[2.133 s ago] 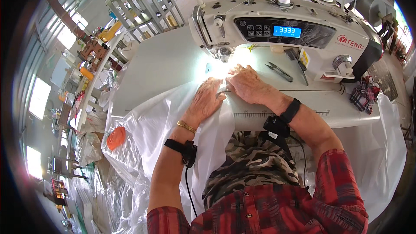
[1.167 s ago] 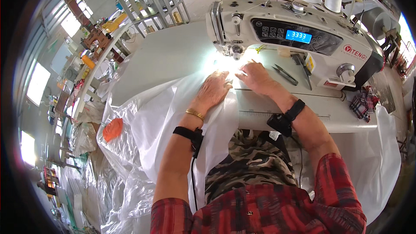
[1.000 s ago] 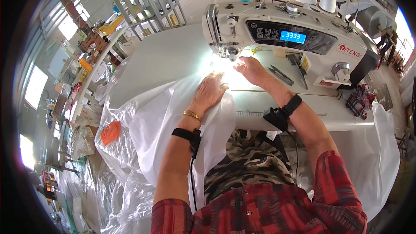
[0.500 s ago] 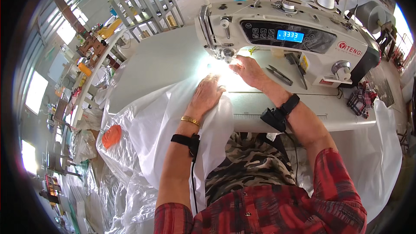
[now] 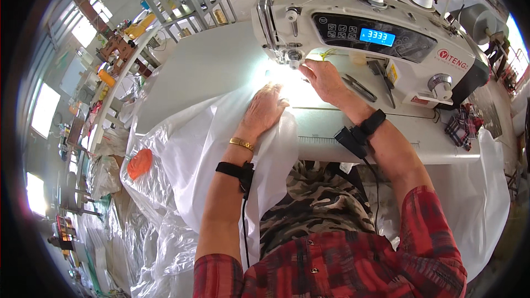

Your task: Sewing together large sheets of white plastic material using an industrial sewing machine.

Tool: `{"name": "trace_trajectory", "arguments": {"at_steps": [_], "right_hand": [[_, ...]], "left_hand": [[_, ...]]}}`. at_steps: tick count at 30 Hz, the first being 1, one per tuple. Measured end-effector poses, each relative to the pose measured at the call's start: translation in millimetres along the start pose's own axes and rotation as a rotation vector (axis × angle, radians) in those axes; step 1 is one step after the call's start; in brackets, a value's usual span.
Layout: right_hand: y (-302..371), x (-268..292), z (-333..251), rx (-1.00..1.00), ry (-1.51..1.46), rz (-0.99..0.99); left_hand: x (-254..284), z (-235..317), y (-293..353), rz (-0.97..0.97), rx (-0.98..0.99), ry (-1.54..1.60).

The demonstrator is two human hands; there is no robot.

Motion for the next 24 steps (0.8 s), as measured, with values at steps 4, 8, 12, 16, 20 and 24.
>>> {"name": "trace_trajectory", "arguments": {"at_steps": [4,8,12,16,20,24], "right_hand": [[-0.5,3.7,-1.7,0.021,-0.003,0.023],[-1.0,2.1,-5.1,0.028,0.062,0.038],[0.4,3.3,-2.0,0.046,0.107,0.095],[-1.2,1.1,-4.8,0.018,0.129,0.055],[-3.1,1.9,-1.6,0.001,0.112,0.017],[-1.0,5.3,0.7,-0.019,0.088,0.034]], "left_hand": [[-2.6,-1.9,-3.3,-0.036,0.022,-0.002],[-3.0,-4.6,-0.1,0.002,-0.008,-0.028],[-5.9,-1.2,-2.6,0.057,-0.039,-0.018],[-4.6,-2.9,0.6,0.072,-0.064,-0.018],[0.1,1.4,4.0,0.059,-0.096,0.027],[-0.1,7.1,10.5,0.038,-0.079,0.071]]}}
Point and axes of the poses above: each hand's wrist, its own y-axis away from the middle knuckle, its own x-axis out of the back of the hand, z = x × y, the point moved 4 cm from there along -y, towards the middle knuckle, and after that the axes turned 5 degrees about y, right-handed, at the moved point
